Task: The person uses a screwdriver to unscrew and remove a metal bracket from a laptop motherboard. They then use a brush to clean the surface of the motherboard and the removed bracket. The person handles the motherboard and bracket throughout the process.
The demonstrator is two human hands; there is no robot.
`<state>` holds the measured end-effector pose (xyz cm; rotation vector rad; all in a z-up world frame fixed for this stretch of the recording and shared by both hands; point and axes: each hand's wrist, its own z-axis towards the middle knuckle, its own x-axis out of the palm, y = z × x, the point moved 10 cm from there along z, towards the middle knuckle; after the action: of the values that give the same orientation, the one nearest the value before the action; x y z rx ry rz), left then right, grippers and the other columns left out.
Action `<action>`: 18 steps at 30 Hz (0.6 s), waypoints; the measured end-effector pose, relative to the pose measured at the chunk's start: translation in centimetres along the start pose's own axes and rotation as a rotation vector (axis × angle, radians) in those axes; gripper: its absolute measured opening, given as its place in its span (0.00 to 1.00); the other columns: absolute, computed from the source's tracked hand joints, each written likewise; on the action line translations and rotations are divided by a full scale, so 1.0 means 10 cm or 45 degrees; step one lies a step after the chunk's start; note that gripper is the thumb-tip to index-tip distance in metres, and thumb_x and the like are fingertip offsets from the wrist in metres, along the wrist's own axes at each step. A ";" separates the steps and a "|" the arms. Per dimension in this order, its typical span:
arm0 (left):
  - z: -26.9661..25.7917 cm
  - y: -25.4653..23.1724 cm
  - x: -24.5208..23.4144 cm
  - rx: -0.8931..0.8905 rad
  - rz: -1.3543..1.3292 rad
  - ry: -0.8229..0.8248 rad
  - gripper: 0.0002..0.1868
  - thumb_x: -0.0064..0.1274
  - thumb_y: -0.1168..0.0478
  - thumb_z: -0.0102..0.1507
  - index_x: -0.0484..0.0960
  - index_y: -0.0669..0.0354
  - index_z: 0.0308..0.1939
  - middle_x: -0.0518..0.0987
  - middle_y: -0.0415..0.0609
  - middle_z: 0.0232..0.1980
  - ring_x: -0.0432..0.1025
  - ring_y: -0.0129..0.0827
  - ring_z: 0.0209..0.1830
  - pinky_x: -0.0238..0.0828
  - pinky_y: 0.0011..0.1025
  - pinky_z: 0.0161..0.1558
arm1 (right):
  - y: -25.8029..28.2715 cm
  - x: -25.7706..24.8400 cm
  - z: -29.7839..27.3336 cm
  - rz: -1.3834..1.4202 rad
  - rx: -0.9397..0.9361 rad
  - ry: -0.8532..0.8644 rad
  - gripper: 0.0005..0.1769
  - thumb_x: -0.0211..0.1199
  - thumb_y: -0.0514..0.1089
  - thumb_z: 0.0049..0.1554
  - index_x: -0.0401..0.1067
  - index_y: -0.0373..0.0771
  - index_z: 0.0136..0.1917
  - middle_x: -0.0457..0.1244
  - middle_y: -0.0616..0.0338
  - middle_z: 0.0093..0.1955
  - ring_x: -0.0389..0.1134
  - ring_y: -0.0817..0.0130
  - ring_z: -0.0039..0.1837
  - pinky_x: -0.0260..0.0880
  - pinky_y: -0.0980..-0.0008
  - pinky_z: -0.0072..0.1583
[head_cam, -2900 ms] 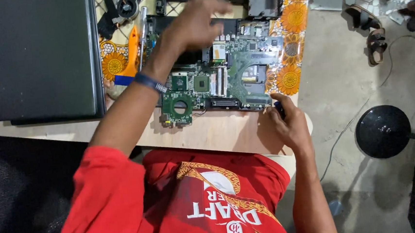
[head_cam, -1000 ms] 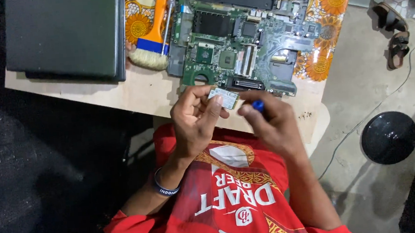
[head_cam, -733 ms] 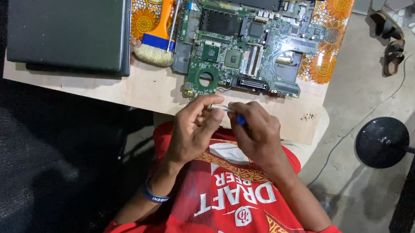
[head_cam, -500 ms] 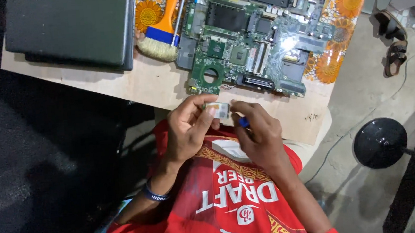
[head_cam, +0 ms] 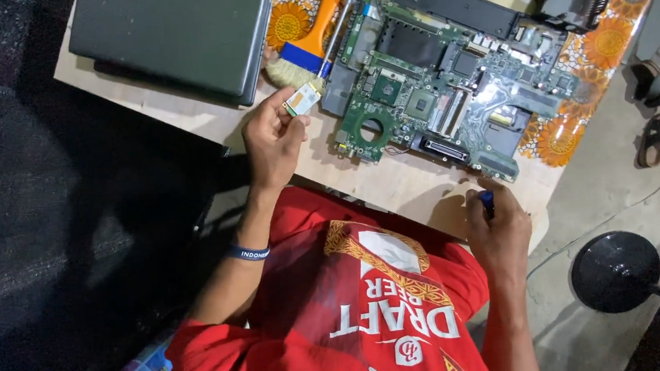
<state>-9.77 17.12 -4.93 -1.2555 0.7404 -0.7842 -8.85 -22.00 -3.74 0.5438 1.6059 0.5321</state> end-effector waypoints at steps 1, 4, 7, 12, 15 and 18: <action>0.05 0.00 0.05 0.001 -0.005 0.007 0.21 0.55 0.74 0.60 0.76 0.74 0.59 0.80 0.58 0.32 0.76 0.29 0.25 0.78 0.26 0.29 | 0.02 -0.02 0.02 -0.002 0.005 -0.007 0.13 0.63 0.41 0.66 0.78 0.37 0.62 0.70 0.44 0.44 0.71 0.42 0.40 0.69 0.50 0.45; 0.25 -0.10 0.29 0.145 0.093 0.083 0.21 0.58 0.72 0.61 0.79 0.72 0.59 0.78 0.60 0.33 0.77 0.34 0.29 0.79 0.31 0.30 | -0.14 -0.12 0.09 0.092 0.044 -0.117 0.12 0.63 0.39 0.68 0.76 0.33 0.63 0.67 0.42 0.43 0.70 0.50 0.39 0.70 0.55 0.47; 0.60 -0.22 0.70 0.198 0.078 0.233 0.20 0.55 0.71 0.65 0.78 0.70 0.62 0.78 0.69 0.54 0.77 0.54 0.55 0.81 0.40 0.50 | -0.37 -0.14 0.20 -0.007 0.034 -0.178 0.14 0.65 0.46 0.67 0.74 0.40 0.64 0.68 0.48 0.42 0.70 0.49 0.41 0.68 0.51 0.46; 1.22 -0.34 1.72 0.395 0.332 0.569 0.20 0.48 0.72 0.69 0.75 0.60 0.66 0.77 0.59 0.65 0.70 0.26 0.27 0.74 0.25 0.30 | -0.51 -0.07 0.27 0.043 0.192 -0.111 0.14 0.54 0.49 0.69 0.69 0.44 0.64 0.70 0.41 0.52 0.72 0.49 0.45 0.64 0.53 0.36; 1.63 -0.12 2.32 0.584 0.433 0.627 0.20 0.55 0.71 0.67 0.76 0.63 0.64 0.78 0.61 0.63 0.73 0.53 0.63 0.75 0.45 0.64 | -0.51 -0.08 0.25 0.105 0.218 -0.089 0.16 0.55 0.46 0.66 0.67 0.45 0.66 0.69 0.44 0.51 0.70 0.52 0.44 0.64 0.55 0.39; 1.75 -0.03 2.97 0.622 0.510 0.736 0.22 0.62 0.68 0.65 0.77 0.59 0.63 0.78 0.61 0.63 0.73 0.55 0.64 0.74 0.48 0.63 | -0.45 -0.08 0.26 0.055 0.140 -0.103 0.18 0.53 0.51 0.67 0.66 0.43 0.66 0.70 0.44 0.52 0.72 0.46 0.44 0.64 0.52 0.38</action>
<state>20.86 1.36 -3.53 -0.4109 1.1374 -0.9285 -6.41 -25.93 -6.17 0.6756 1.5551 0.4500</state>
